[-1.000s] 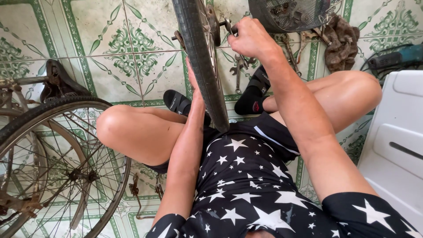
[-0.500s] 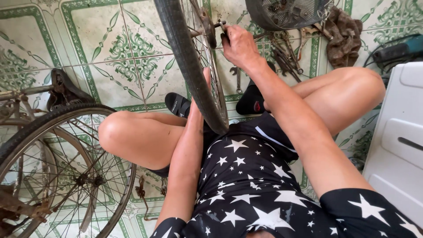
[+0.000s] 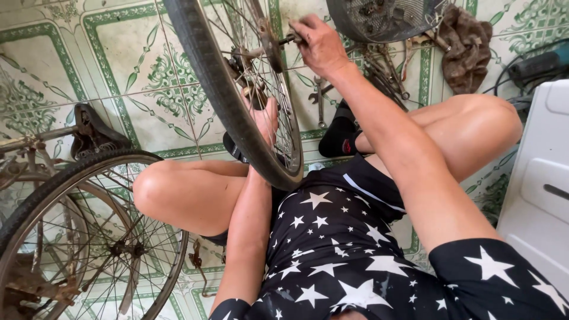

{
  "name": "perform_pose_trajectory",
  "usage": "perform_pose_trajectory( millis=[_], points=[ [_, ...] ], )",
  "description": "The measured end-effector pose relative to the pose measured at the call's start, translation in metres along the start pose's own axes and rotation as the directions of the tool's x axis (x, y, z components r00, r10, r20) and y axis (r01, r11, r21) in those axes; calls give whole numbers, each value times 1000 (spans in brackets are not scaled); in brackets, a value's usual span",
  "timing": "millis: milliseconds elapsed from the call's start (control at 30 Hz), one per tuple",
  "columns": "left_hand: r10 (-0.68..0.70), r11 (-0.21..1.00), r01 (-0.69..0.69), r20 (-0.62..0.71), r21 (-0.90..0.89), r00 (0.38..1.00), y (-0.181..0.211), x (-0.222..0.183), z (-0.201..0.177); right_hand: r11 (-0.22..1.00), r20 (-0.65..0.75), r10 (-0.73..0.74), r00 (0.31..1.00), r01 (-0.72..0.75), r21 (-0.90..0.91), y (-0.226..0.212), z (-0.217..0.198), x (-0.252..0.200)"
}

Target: The person works on the hub and axle area of a bicycle wheel using a small tool to turn components while the wheel is held between their legs.

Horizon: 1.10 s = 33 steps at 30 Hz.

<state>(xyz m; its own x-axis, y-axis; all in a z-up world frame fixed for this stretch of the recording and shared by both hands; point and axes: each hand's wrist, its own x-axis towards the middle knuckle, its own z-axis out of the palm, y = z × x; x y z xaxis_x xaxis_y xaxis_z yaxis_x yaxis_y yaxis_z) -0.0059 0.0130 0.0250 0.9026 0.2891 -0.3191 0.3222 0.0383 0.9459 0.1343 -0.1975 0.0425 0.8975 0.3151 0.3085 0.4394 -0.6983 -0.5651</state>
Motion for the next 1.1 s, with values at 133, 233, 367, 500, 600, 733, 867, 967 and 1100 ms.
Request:
perform_pose_trajectory(
  millis=[133, 233, 367, 500, 600, 733, 867, 967, 1100],
  points=[
    [32, 999, -32, 3, 5, 999, 4, 1, -2, 851, 378, 495, 783, -524, -29, -14, -7, -16],
    [-23, 998, 24, 25, -59, 999, -6, -5, -4, 808, 383, 504, 774, -579, 107, -30, -25, -28],
    [-74, 987, 81, 55, -140, 996, -16, -3, 2, 775, 457, 491, 742, -611, 160, -44, -51, -21],
    [-89, 975, 101, 70, -200, 994, -24, 4, 9, 797, 477, 455, 752, -583, 160, -51, -62, -5],
    [-113, 960, 127, 70, -249, 991, -30, 10, 11, 848, 452, 403, 796, -510, 143, -55, -62, 4],
    [-165, 937, 185, 93, -295, 982, -38, 14, 11, 805, 505, 478, 719, -588, 75, -66, -72, 18],
    [-185, 924, 210, 107, -320, 977, -42, 18, 13, 759, 544, 541, 642, -651, 13, -80, -81, 28],
    [-193, 916, 221, 115, -335, 974, -44, 18, 15, 793, 524, 529, 668, -609, -24, -82, -79, 30],
    [-205, 907, 234, 120, -350, 972, -45, 15, 15, 851, 480, 465, 744, -524, -12, -76, -74, 26]
  ],
)
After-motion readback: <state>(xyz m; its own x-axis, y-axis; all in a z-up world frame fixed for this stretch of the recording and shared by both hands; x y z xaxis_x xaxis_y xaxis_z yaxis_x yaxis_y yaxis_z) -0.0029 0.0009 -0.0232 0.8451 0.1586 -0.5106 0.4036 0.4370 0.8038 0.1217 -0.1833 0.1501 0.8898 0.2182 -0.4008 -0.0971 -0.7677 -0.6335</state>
